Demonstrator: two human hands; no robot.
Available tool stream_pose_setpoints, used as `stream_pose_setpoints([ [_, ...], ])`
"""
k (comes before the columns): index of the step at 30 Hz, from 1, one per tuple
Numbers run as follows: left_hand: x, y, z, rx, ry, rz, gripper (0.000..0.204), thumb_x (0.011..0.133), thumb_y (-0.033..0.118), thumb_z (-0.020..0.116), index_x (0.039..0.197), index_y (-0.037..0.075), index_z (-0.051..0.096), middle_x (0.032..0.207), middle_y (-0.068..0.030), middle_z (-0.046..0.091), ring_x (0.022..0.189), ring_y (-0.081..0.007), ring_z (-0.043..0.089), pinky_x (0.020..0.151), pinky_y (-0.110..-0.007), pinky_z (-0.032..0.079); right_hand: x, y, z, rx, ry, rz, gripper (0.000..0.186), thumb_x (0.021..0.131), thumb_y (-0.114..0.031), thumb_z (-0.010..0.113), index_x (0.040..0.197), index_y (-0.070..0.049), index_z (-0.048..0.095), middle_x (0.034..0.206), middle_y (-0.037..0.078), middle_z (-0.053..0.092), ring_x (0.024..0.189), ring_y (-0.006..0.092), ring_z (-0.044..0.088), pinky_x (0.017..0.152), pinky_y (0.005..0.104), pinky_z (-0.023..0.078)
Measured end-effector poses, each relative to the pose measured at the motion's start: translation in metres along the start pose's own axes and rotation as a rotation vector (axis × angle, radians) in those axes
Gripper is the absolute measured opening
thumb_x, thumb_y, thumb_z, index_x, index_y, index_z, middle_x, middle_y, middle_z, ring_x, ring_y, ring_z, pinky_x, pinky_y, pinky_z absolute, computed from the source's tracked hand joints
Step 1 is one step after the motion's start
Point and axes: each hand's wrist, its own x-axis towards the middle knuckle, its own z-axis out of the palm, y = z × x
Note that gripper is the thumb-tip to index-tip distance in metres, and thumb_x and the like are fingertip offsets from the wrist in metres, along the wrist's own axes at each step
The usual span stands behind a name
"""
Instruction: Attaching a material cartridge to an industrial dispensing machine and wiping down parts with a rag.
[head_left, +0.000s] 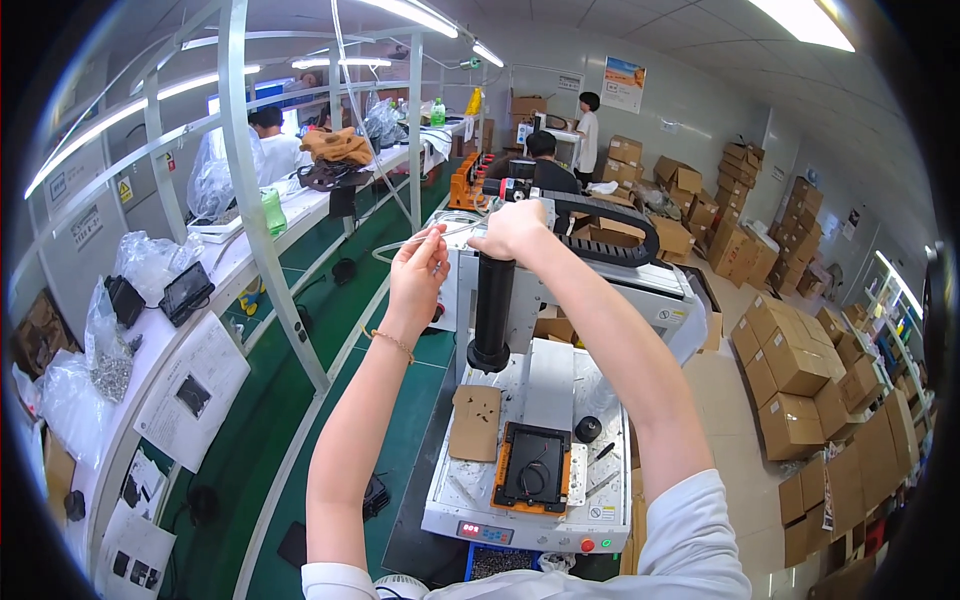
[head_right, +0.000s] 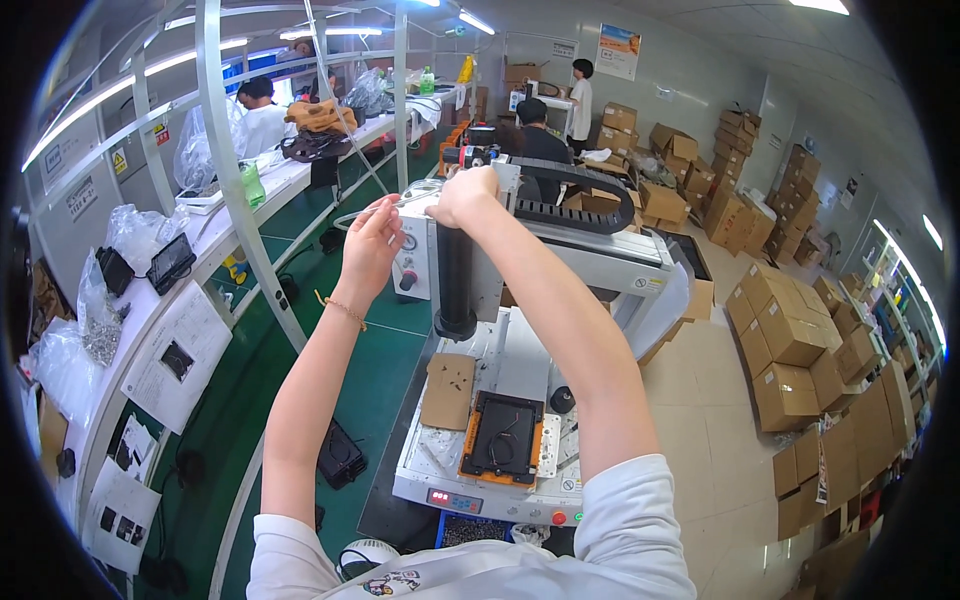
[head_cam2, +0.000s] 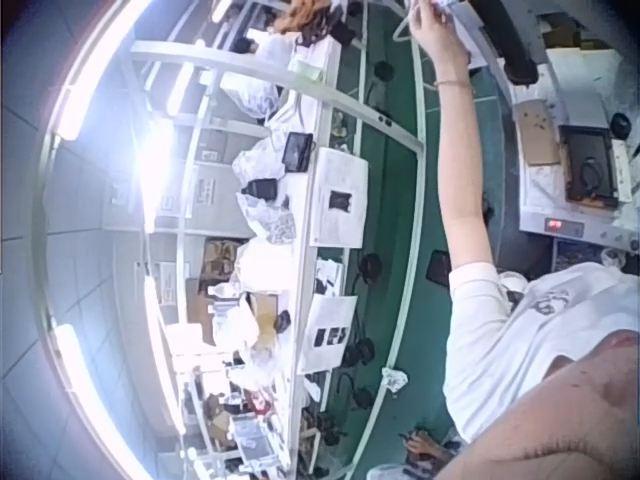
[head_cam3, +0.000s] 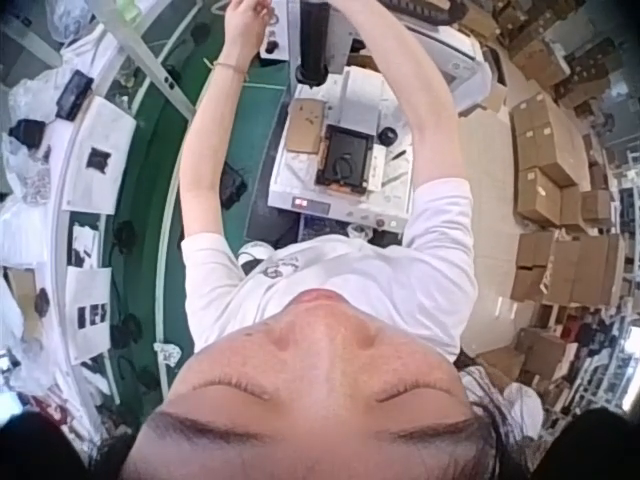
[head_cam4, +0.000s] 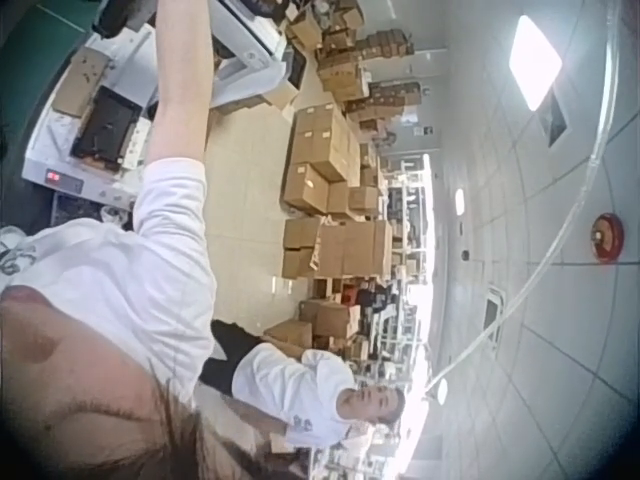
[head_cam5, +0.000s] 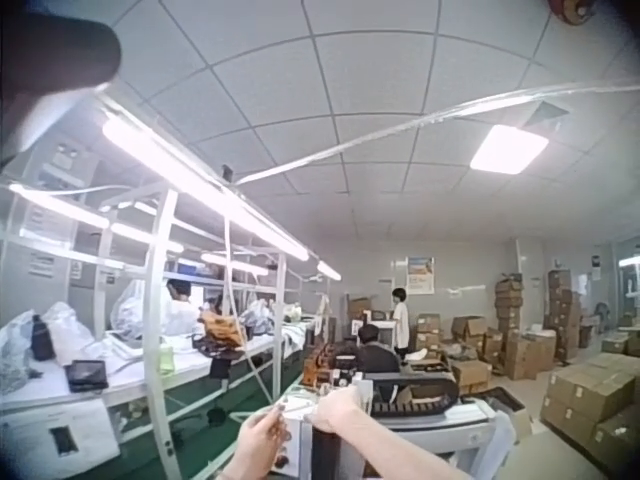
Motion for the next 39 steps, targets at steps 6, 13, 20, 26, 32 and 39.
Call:
stream_pose_setpoints([
  [6, -0.004, -0.001, 0.000, 0.025, 0.029, -0.010, 0.018, 0.093, 0.017, 0.061, 0.107, 0.006, 0.064, 0.080, 0.0053, 0.060, 0.074, -0.0018, 0.054, 0.069, -0.019, 0.043, -0.004, 0.006, -0.002, 0.000, 0.012, -0.098, 0.061, 0.079, -0.062, 0.051, 0.107, -0.011, 0.069, 0.106, 0.003, 0.068, 0.092, 0.0164, 0.067, 0.064, 0.0340, 0.055],
  [13, -0.003, -0.004, -0.006, 0.007, -0.002, -0.012, 0.017, 0.093, 0.016, 0.060, 0.106, 0.005, 0.063, 0.079, 0.0045, 0.059, 0.073, -0.0021, 0.055, 0.067, -0.019, 0.043, -0.006, 0.010, -0.001, -0.042, -0.022, -0.191, 0.061, 0.081, -0.065, 0.049, 0.106, -0.013, 0.070, 0.103, 0.001, 0.068, 0.093, 0.0149, 0.066, 0.066, 0.0356, 0.054],
  [20, -0.005, -0.005, -0.005, 0.035, -0.006, -0.018, 0.023, 0.094, 0.019, 0.059, 0.112, 0.005, 0.059, 0.079, 0.0068, 0.055, 0.074, -0.0024, 0.051, 0.069, -0.021, 0.040, -0.012, 0.005, 0.004, 0.041, 0.083, -0.016, 0.070, 0.076, -0.069, 0.048, 0.105, -0.010, 0.070, 0.102, 0.008, 0.069, 0.097, 0.0197, 0.066, 0.078, 0.0330, 0.053],
  [26, -0.006, -0.007, -0.001, -0.012, 0.006, -0.013, 0.019, 0.093, 0.015, 0.060, 0.107, 0.003, 0.062, 0.078, 0.0035, 0.058, 0.072, -0.0035, 0.053, 0.066, -0.019, 0.043, -0.010, -0.001, 0.003, 0.071, 0.083, 0.067, 0.065, 0.077, -0.062, 0.050, 0.110, -0.009, 0.068, 0.105, 0.008, 0.069, 0.100, 0.0210, 0.065, 0.086, 0.0350, 0.049],
  [32, -0.006, -0.010, -0.004, 0.008, 0.001, -0.026, 0.021, 0.093, 0.017, 0.060, 0.110, 0.004, 0.062, 0.077, 0.0043, 0.058, 0.072, -0.0030, 0.053, 0.067, -0.020, 0.043, 0.002, 0.005, 0.012, -0.016, 0.090, -0.074, 0.061, 0.074, -0.060, 0.056, 0.111, -0.013, 0.068, 0.110, 0.005, 0.067, 0.099, 0.0186, 0.065, 0.075, 0.0351, 0.052],
  [39, -0.008, -0.010, -0.006, 0.016, 0.008, -0.037, 0.021, 0.093, 0.016, 0.060, 0.110, 0.005, 0.061, 0.079, 0.0042, 0.059, 0.073, -0.0030, 0.054, 0.068, -0.020, 0.044, 0.009, 0.006, 0.022, -0.009, 0.125, -0.084, 0.061, 0.075, -0.062, 0.055, 0.108, -0.013, 0.069, 0.104, 0.004, 0.068, 0.091, 0.0166, 0.067, 0.067, 0.0356, 0.054],
])
